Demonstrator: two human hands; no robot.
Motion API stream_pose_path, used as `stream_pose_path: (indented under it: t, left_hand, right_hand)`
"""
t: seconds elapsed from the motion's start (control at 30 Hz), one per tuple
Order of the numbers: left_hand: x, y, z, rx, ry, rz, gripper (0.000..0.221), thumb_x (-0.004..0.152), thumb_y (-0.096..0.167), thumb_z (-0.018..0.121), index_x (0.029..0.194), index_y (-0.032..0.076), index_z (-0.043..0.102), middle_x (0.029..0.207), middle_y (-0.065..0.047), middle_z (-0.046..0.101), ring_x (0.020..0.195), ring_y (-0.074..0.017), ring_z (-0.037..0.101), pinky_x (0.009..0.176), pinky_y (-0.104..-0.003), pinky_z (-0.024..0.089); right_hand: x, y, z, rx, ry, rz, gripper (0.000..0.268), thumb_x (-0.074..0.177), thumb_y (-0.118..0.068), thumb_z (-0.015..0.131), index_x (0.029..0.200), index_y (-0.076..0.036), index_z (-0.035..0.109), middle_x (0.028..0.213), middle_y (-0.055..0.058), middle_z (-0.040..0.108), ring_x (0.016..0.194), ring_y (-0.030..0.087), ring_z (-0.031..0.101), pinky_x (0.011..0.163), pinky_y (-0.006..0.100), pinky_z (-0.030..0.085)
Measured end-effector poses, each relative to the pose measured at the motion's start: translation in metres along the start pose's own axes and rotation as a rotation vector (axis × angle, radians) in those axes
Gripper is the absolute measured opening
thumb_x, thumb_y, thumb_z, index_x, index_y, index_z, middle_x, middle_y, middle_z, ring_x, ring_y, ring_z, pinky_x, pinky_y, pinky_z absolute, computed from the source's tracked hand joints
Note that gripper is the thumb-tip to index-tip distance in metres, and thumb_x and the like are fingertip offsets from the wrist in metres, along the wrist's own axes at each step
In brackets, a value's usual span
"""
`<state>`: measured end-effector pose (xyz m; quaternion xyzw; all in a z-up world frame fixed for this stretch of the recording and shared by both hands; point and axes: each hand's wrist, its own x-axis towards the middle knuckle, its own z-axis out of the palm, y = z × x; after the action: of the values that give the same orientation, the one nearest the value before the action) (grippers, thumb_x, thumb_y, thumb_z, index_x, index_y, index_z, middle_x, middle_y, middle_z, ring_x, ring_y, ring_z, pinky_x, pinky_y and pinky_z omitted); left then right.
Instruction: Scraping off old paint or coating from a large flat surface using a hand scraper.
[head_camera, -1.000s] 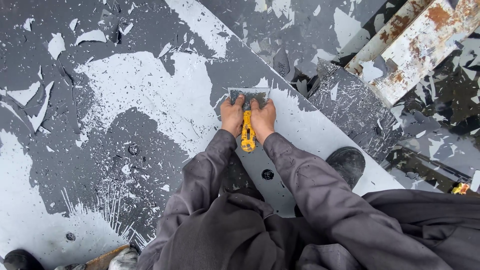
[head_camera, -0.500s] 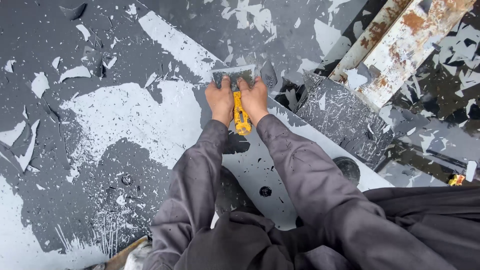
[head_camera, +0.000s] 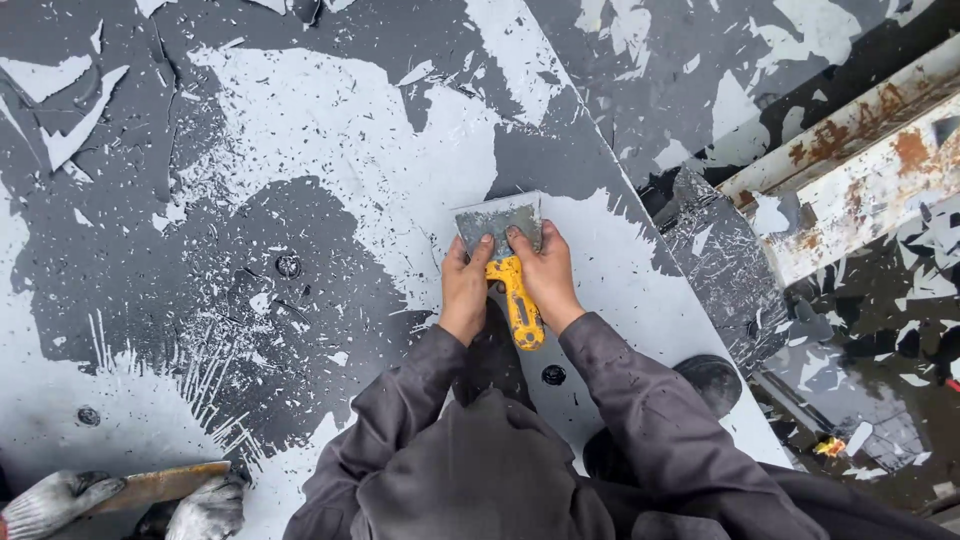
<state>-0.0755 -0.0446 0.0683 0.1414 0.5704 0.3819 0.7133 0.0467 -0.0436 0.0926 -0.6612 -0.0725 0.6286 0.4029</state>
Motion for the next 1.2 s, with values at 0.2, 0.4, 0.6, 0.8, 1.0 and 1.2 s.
stream_pose_path:
  t: [0.2,0.4,0.6,0.8,1.0,1.2]
  left_hand:
    - [-0.019,0.035,-0.005,-0.113,0.085,-0.005,0.016,0.102,0.018,0.06,0.111,0.005,0.063,0.088,-0.003,0.069,0.066,-0.0107,0.06,0.05,-0.029,0.045]
    - [0.002,0.006,0.0,-0.24,0.186,0.179,0.025,0.104,0.018,0.065,0.122,0.001,0.06,0.104,-0.008,0.069,0.093,-0.012,0.061,0.078,-0.028,0.053]
    - [0.0,0.025,0.016,-0.458,0.086,0.208,0.045,0.109,0.028,0.065,0.122,-0.014,0.058,0.102,-0.012,0.067,0.094,-0.0141,0.061,0.078,-0.03,0.054]
    - [0.017,0.047,0.038,-0.331,0.131,0.243,0.06,0.108,0.037,0.067,0.131,-0.017,0.055,0.102,-0.013,0.069,0.098,-0.0126,0.062,0.083,-0.028,0.053]
    - [0.013,0.07,0.033,-0.336,0.166,0.223,0.055,0.106,0.037,0.065,0.136,-0.009,0.058,0.101,-0.011,0.07,0.091,-0.0126,0.061,0.079,-0.03,0.053]
    - [-0.026,0.108,-0.013,-0.107,-0.359,-0.086,0.042,0.105,0.04,0.056,0.105,0.0,0.068,0.094,-0.008,0.077,0.092,-0.014,0.076,0.083,-0.03,0.061]
  right_hand:
    - [-0.022,-0.008,0.03,-0.116,-0.075,-0.029,0.039,0.101,-0.02,0.065,0.129,0.002,0.049,0.11,0.01,0.063,0.089,0.02,0.064,0.066,0.037,0.057]
    - [-0.006,0.01,0.023,0.036,-0.186,-0.065,0.038,0.108,-0.006,0.065,0.136,-0.001,0.04,0.121,0.01,0.063,0.11,0.018,0.068,0.088,0.033,0.062]
    - [-0.003,-0.054,-0.001,-0.373,-0.345,-0.081,0.034,0.117,-0.004,0.067,0.131,-0.006,0.036,0.106,0.007,0.057,0.076,0.013,0.056,0.058,0.027,0.041]
    - [-0.04,-0.1,0.049,-0.35,-0.304,-0.084,0.039,0.113,-0.006,0.061,0.14,-0.009,0.033,0.118,0.008,0.063,0.099,0.018,0.07,0.074,0.034,0.061]
    - [-0.029,-0.119,0.051,-0.452,-0.413,0.152,0.032,0.116,-0.024,0.053,0.141,-0.006,0.049,0.117,0.008,0.067,0.096,0.022,0.07,0.079,0.04,0.06]
    - [-0.003,-0.212,0.022,-1.027,-0.359,0.321,0.04,0.111,-0.032,0.058,0.132,0.003,0.056,0.09,0.028,0.068,0.072,0.034,0.068,0.06,0.05,0.054]
